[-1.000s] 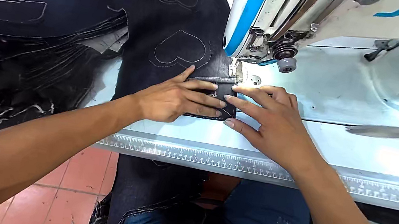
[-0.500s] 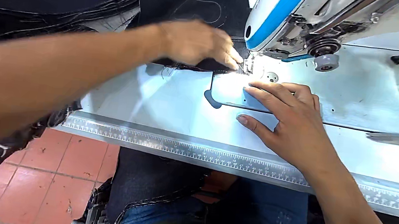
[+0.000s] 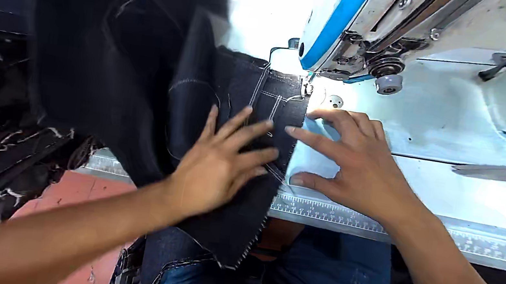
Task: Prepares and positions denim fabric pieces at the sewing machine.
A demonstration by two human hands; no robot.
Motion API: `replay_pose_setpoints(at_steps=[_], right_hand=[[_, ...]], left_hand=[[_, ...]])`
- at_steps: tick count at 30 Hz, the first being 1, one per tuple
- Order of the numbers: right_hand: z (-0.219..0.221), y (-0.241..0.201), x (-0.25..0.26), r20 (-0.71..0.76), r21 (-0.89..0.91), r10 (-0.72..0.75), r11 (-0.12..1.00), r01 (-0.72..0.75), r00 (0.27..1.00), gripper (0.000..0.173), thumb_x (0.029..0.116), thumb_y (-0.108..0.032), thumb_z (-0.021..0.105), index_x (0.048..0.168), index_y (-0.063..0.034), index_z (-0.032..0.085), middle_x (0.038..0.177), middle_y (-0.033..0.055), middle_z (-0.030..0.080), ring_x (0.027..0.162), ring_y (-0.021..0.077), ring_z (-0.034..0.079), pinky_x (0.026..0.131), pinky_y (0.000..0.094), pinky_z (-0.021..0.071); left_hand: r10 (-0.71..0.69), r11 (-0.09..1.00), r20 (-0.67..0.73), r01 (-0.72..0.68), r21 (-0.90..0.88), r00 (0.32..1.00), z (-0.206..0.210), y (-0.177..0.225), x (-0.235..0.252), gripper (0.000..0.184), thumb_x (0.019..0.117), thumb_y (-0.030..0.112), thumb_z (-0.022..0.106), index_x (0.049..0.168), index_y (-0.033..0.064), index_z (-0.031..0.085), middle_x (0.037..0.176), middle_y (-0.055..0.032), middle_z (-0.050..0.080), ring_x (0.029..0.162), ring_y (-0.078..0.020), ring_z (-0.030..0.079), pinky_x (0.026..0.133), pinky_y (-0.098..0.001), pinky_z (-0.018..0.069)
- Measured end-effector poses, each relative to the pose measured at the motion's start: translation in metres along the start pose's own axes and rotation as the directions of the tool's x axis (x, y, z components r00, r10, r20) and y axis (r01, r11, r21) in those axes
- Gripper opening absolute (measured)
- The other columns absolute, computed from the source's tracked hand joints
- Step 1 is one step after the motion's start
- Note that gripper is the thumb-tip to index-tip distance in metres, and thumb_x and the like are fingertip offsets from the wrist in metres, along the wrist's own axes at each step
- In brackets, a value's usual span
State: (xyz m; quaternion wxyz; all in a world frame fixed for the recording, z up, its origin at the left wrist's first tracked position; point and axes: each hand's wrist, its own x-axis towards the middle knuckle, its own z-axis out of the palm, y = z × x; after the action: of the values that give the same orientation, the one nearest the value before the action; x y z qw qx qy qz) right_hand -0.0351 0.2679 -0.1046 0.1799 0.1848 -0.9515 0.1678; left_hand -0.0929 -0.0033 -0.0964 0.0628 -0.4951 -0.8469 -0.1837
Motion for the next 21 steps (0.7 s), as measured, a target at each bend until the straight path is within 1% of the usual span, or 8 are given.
replay_pose_setpoints(at_steps=[2, 4, 6, 8, 11, 14, 17, 21], right_hand=[[-0.003, -0.005, -0.01, -0.017, 0.014, -0.061, 0.998, 0.062, 0.998, 0.07, 0.0809, -0.082, 0.053, 0.125, -0.0321, 0.074, 0.13, 0.0155, 0.062, 0.113, 0.0355, 0.057, 0.087, 0.0553, 0.0419], [-0.007, -0.014, -0.025, 0.001, 0.0, -0.1, 0.995, 0.1, 0.995, 0.069, 0.0832, -0.084, 0.049, 0.125, -0.0345, 0.073, 0.129, 0.0142, 0.062, 0.115, 0.0337, 0.058, 0.091, 0.0558, 0.0428], [-0.006, -0.02, -0.04, 0.013, -0.046, -0.133, 0.99, 0.134, 0.991, 0.066, 0.087, -0.083, 0.045, 0.124, -0.0359, 0.073, 0.127, 0.0111, 0.063, 0.114, 0.0297, 0.058, 0.094, 0.0539, 0.0422], [-0.002, -0.021, -0.049, 0.004, -0.101, -0.151, 0.984, 0.15, 0.989, 0.061, 0.0893, -0.08, 0.046, 0.122, -0.0372, 0.073, 0.126, 0.0089, 0.063, 0.11, 0.0268, 0.059, 0.092, 0.0508, 0.0421], [0.002, -0.021, -0.051, -0.026, -0.12, -0.167, 0.979, 0.162, 0.986, 0.052, 0.0909, -0.074, 0.052, 0.121, -0.0369, 0.073, 0.124, 0.0075, 0.063, 0.109, 0.0259, 0.059, 0.092, 0.0481, 0.043], [0.003, -0.023, -0.054, -0.067, -0.126, -0.206, 0.972, 0.196, 0.976, 0.05, 0.0958, -0.066, 0.052, 0.123, -0.0303, 0.072, 0.14, 0.0005, 0.062, 0.119, 0.0239, 0.057, 0.097, 0.0447, 0.0426], [0.004, -0.023, -0.053, -0.041, -0.11, -0.217, 0.971, 0.212, 0.975, 0.054, 0.0963, -0.065, 0.053, 0.122, -0.0222, 0.074, 0.144, -0.0055, 0.062, 0.127, 0.0208, 0.056, 0.101, 0.045, 0.0413], [-0.001, -0.021, -0.039, 0.008, -0.092, -0.074, 0.993, 0.074, 0.997, 0.072, 0.0867, -0.081, 0.049, 0.126, -0.0252, 0.073, 0.144, -0.008, 0.061, 0.129, 0.021, 0.054, 0.101, 0.0505, 0.0412]], left_hand=[[0.007, 0.998, -0.123, -0.015, -0.064, 0.992, 0.008, 0.014, -0.006, 0.025, 0.1045, 0.031, 0.055, 0.11, 0.0204, 0.077, 0.13, 0.0018, 0.069, 0.141, -0.0258, 0.051, 0.118, -0.0698, 0.0293], [0.005, 0.998, -0.115, -0.013, -0.068, 0.993, 0.003, 0.019, -0.001, 0.023, 0.1038, 0.028, 0.057, 0.105, 0.0183, 0.077, 0.118, 0.0031, 0.073, 0.131, -0.0193, 0.06, 0.116, -0.0579, 0.0409], [0.047, 0.999, -0.067, -0.048, -0.01, 0.997, -0.008, 0.015, 0.012, 0.024, 0.1032, 0.03, 0.057, 0.103, 0.0187, 0.078, 0.108, 0.0022, 0.074, 0.115, -0.0159, 0.068, 0.102, -0.0424, 0.0539], [0.077, 0.997, -0.031, -0.077, -0.006, 0.997, -0.013, 0.008, 0.027, 0.022, 0.1011, 0.03, 0.061, 0.103, 0.0185, 0.079, 0.1, 0.0013, 0.074, 0.101, -0.0163, 0.07, 0.088, -0.0381, 0.0565], [0.041, 0.996, -0.018, -0.043, -0.083, 0.999, -0.011, 0.002, 0.038, 0.015, 0.0942, 0.027, 0.07, 0.104, 0.0212, 0.079, 0.093, 0.004, 0.074, 0.098, -0.0163, 0.069, 0.083, -0.0392, 0.0555], [0.053, 0.995, -0.057, -0.057, -0.083, 0.997, -0.006, 0.004, 0.033, 0.015, 0.0954, 0.025, 0.067, 0.1, 0.0241, 0.081, 0.104, 0.0053, 0.073, 0.106, -0.0162, 0.066, 0.084, -0.0395, 0.0538], [0.141, 0.986, -0.033, -0.137, 0.097, 0.989, -0.002, 0.011, 0.022, 0.031, 0.0983, 0.017, 0.054, 0.117, 0.0216, 0.078, 0.122, -0.0032, 0.07, 0.119, -0.0258, 0.063, 0.092, -0.0498, 0.0511], [0.095, 0.988, 0.035, -0.098, 0.119, 0.995, 0.007, -0.001, 0.026, 0.045, 0.1066, 0.043, 0.041, 0.14, 0.0239, 0.065, 0.143, -0.0042, 0.06, 0.142, -0.028, 0.048, 0.116, -0.0623, 0.0358]])
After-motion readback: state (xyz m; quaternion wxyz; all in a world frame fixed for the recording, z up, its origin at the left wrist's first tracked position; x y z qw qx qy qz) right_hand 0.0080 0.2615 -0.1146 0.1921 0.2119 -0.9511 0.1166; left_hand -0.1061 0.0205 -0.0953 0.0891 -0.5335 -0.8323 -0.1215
